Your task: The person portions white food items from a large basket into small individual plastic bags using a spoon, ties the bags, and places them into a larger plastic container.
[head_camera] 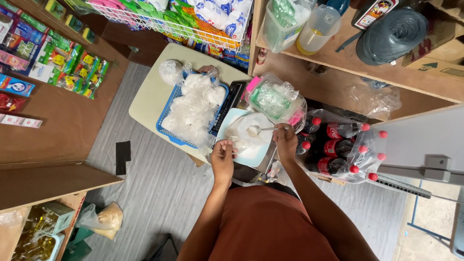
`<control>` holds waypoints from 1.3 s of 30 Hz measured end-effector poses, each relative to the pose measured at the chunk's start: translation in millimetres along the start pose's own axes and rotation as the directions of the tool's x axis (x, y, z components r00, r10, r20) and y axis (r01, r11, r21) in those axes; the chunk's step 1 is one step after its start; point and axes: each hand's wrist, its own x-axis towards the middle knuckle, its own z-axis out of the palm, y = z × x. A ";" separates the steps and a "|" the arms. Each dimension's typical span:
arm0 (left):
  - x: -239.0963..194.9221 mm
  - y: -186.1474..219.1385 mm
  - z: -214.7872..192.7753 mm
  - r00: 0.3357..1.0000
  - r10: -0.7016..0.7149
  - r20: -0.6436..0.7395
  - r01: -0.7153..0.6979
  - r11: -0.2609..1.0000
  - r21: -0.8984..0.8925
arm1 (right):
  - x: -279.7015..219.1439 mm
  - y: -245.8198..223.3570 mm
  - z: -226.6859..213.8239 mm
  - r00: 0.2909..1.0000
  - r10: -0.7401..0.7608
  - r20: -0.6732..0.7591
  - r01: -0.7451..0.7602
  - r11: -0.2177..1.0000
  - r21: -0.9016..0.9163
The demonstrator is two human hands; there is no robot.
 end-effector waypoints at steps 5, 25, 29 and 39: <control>4.2 -4.9 -6.8 0.997 0.082 0.015 -0.082 0.996 0.036 | -2.6 -9.8 -16.2 0.993 0.104 -0.052 -0.099 0.990 0.097; 2.3 -2.3 -6.0 0.970 0.201 0.135 -0.216 0.969 0.115 | -59.6 -98.3 9.0 0.992 -0.084 0.097 0.101 0.977 -0.186; -2.0 8.5 -0.7 0.974 0.206 0.095 -0.219 0.964 0.151 | -61.6 -93.1 20.1 0.934 -0.194 0.300 0.290 0.902 -0.320; 3.5 4.5 -9.1 0.970 0.241 0.032 -0.243 0.958 0.150 | -51.4 -55.6 -23.3 0.924 -0.323 0.204 0.343 0.937 -0.070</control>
